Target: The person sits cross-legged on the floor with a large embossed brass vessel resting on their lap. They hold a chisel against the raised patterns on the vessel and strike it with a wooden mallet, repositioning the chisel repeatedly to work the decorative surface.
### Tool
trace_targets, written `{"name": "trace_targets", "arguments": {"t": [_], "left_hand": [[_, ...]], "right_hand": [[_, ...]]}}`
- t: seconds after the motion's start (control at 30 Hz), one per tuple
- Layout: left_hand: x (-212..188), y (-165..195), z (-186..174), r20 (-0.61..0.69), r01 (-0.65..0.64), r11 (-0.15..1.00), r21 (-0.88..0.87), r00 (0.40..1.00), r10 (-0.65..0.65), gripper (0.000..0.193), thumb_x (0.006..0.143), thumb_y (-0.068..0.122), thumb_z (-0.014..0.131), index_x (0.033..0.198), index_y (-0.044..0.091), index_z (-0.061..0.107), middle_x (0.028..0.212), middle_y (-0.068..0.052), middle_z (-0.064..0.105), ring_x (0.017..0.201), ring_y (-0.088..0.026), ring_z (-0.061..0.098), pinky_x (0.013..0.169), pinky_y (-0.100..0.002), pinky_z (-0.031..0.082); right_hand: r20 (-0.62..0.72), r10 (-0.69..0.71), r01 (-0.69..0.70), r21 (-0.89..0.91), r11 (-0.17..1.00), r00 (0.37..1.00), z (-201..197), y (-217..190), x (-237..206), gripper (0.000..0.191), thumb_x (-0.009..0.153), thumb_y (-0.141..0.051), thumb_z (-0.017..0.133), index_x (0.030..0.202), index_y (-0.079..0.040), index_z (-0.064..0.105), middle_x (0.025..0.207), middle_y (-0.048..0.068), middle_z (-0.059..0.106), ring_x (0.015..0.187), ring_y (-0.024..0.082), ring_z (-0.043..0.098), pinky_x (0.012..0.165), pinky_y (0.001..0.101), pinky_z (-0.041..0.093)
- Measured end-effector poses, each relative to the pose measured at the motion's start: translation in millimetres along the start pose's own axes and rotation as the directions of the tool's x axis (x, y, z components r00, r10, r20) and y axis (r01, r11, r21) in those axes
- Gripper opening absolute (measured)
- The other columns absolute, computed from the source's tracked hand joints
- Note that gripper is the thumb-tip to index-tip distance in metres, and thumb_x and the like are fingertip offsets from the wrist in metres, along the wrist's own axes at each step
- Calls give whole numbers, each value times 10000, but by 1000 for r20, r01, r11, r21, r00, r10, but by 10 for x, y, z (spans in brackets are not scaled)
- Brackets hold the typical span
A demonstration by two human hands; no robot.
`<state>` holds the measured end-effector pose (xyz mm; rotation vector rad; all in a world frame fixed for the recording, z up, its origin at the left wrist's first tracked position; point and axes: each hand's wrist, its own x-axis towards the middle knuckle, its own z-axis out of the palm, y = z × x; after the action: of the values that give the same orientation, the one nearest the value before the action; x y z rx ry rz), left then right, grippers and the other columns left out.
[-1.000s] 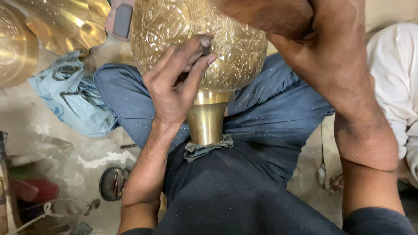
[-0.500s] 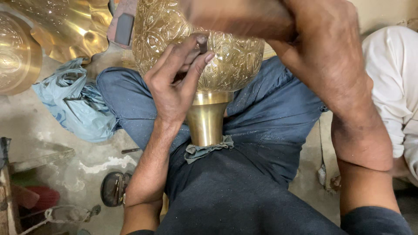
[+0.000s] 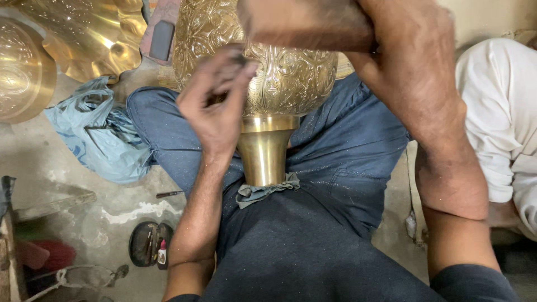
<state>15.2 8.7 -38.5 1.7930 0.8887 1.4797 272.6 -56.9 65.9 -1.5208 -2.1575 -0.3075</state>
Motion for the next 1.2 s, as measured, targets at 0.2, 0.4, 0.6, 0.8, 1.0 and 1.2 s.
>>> {"name": "trace_targets", "arguments": {"t": [0.2, 0.4, 0.6, 0.8, 1.0, 1.2], "left_hand": [[-275, 32, -12, -239, 50, 993, -105, 968, -74, 371, 1065, -24, 783, 1389, 42, 614, 819, -29, 716, 734, -18, 651, 724, -178, 579], [-397, 170, -32, -176, 183, 970, -158, 962, -210, 389, 1035, -81, 772, 1377, 10, 611, 1224, -159, 728, 907, -95, 696, 771, -175, 584], [-158, 135, -71, 164, 10, 1000, -2, 986, -10, 303, 1024, 10, 785, 1296, 50, 657, 1275, -139, 729, 1087, -179, 782, 872, -295, 682], [249, 81, -15, 502, -278, 955, 106, 844, 189, 309, 1015, 121, 817, 1293, 73, 688, 1206, -96, 748, 1044, -196, 774, 828, -299, 677], [634, 194, -142, 743, -301, 953, 25, 644, 184, 317, 973, 130, 813, 1266, 63, 712, 1122, -93, 758, 980, -210, 769, 834, -316, 654], [701, 213, -106, 781, -316, 949, -1, 592, 198, 309, 987, 139, 812, 1266, 61, 704, 1172, -96, 759, 1031, -214, 774, 863, -316, 672]], "right_hand": [[162, 118, -101, -111, 989, 980, 286, 57, -107, 325, 909, -42, 817, 1121, -44, 571, 938, 115, 636, 991, 334, 658, 858, 467, 481], [178, 267, -285, 83, 955, 947, 529, -20, -430, 422, 845, -43, 839, 1156, -30, 554, 987, 161, 652, 960, 372, 664, 847, 491, 502], [145, 465, -487, 265, 832, 873, 667, -145, -594, 511, 834, -19, 820, 1266, -26, 547, 1034, 200, 685, 984, 411, 679, 835, 474, 532], [82, 504, -501, 323, 803, 860, 635, -216, -634, 485, 854, 24, 795, 1280, -28, 571, 1105, 195, 691, 1041, 411, 681, 868, 461, 535], [-9, 479, -441, 374, 816, 878, 553, -231, -709, 600, 831, 44, 818, 1380, -24, 586, 1257, 188, 684, 1159, 392, 682, 959, 423, 555], [-36, 580, -519, 405, 753, 814, 564, -268, -766, 511, 919, -5, 843, 1370, -44, 608, 1194, 152, 718, 1083, 314, 751, 872, 365, 585]]}}
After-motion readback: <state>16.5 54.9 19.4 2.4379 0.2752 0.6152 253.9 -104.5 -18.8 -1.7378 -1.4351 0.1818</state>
